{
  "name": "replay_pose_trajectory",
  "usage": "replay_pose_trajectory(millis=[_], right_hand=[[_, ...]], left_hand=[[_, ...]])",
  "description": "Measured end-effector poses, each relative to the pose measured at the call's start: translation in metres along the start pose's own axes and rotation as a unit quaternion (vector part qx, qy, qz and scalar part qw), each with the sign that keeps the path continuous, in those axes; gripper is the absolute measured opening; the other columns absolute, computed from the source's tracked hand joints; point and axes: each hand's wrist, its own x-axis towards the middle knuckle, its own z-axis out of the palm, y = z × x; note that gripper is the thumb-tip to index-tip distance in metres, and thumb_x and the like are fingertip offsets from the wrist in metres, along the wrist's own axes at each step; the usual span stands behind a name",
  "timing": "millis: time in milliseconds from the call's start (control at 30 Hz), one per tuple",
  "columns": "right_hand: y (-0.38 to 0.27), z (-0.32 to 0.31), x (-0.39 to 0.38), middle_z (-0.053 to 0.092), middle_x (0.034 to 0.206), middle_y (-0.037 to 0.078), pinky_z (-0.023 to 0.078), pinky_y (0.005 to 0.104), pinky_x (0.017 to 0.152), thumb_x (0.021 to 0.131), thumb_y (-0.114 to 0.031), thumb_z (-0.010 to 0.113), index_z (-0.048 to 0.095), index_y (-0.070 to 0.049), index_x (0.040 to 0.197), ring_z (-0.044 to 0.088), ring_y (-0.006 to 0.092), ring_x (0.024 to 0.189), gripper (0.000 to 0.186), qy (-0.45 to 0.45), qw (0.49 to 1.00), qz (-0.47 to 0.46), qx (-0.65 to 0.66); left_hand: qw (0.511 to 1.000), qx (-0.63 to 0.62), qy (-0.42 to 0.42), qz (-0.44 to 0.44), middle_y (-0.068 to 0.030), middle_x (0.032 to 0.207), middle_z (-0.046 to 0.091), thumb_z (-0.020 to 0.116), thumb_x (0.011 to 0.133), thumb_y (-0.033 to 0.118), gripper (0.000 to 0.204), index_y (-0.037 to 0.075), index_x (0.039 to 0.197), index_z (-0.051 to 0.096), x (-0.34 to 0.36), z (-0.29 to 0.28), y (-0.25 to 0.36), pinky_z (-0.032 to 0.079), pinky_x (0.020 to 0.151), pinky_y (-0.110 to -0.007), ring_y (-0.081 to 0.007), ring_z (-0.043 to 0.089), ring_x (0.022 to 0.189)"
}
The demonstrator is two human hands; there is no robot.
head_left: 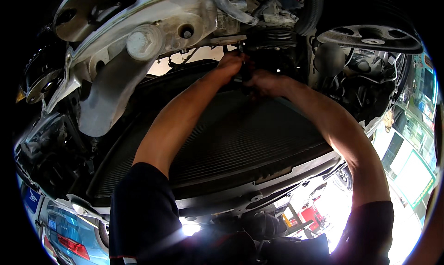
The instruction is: The person works under the hood of a car in a garage, using a ratchet to loosen and remove bolts from the engine area. They place removed bolts into a metal tray and continue adjusting components within the engine bay.
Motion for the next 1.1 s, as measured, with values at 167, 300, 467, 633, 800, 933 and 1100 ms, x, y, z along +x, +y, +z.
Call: replay_pose_trajectory(millis=[167,300,467,633,800,933,1100], right_hand=[[-0.015,0.014,-0.008,0.066,0.074,0.007,0.053,0.0305,0.058,0.084,-0.023,0.068,0.064,-0.002,0.09,0.062,0.0178,0.054,0.022,0.13,0.949,-0.015,-0.286],[-0.006,0.012,-0.008,0.067,0.077,0.009,0.054,0.0305,0.058,0.08,-0.025,0.073,0.063,0.001,0.089,0.063,0.0165,0.055,0.029,0.122,0.977,-0.014,-0.172],[0.011,-0.014,0.009,0.068,0.084,0.011,0.055,0.0327,0.06,0.078,-0.022,0.075,0.063,0.002,0.093,0.066,0.0164,0.064,0.031,-0.036,0.999,0.004,0.033],[-0.022,0.019,-0.013,0.066,0.094,0.011,0.057,0.0351,0.066,0.081,-0.017,0.071,0.062,0.001,0.098,0.066,0.018,0.081,0.026,0.092,0.954,0.03,-0.283],[0.015,0.003,0.005,0.067,0.082,0.01,0.057,0.0344,0.064,0.081,-0.017,0.072,0.062,0.002,0.097,0.066,0.0196,0.069,0.027,0.045,0.998,-0.004,-0.042],[0.009,-0.001,0.002,0.067,0.08,0.011,0.058,0.0362,0.063,0.082,-0.019,0.07,0.062,0.002,0.1,0.066,0.0196,0.066,0.029,-0.014,1.0,0.009,-0.021],[-0.012,0.028,-0.023,0.066,0.08,0.009,0.059,0.0349,0.063,0.085,-0.015,0.067,0.063,0.001,0.1,0.067,0.0202,0.069,0.023,0.131,0.973,-0.008,-0.188]], left_hand=[[0.94,0.315,0.111,-0.063,-0.0151,0.112,0.066,0.065,0.084,0.05,0.053,0.002,0.108,0.066,-0.029,0.013,0.011,0.048,0.086,-0.036,-0.0235,0.064,0.098],[0.903,0.404,0.077,-0.126,-0.0175,0.112,0.066,0.072,0.076,0.052,0.061,0.002,0.11,0.066,-0.041,0.02,0.042,0.047,0.088,-0.035,-0.0242,0.063,0.101],[0.958,0.27,0.095,-0.021,-0.0187,0.109,0.067,0.072,0.077,0.047,0.056,0.001,0.108,0.067,-0.029,0.006,0.008,0.05,0.085,-0.035,-0.0259,0.065,0.097],[0.944,0.321,0.053,-0.047,-0.0163,0.11,0.066,0.071,0.08,0.04,0.052,-0.001,0.112,0.064,-0.041,0.01,0.025,0.048,0.088,-0.035,-0.0254,0.062,0.102],[0.929,0.357,0.049,-0.085,-0.0143,0.111,0.066,0.069,0.082,0.037,0.054,0.001,0.12,0.061,-0.034,0.008,0.025,0.048,0.089,-0.035,-0.0259,0.062,0.104],[0.972,0.228,0.057,-0.021,-0.013,0.108,0.068,0.072,0.079,0.039,0.055,0.002,0.119,0.062,-0.029,0.001,0.0,0.05,0.083,-0.033,-0.0239,0.064,0.098],[0.945,0.308,0.021,-0.104,-0.0132,0.116,0.063,0.073,0.079,0.04,0.058,0.002,0.122,0.06,-0.04,0.009,0.025,0.048,0.086,-0.033,-0.0233,0.06,0.106]])
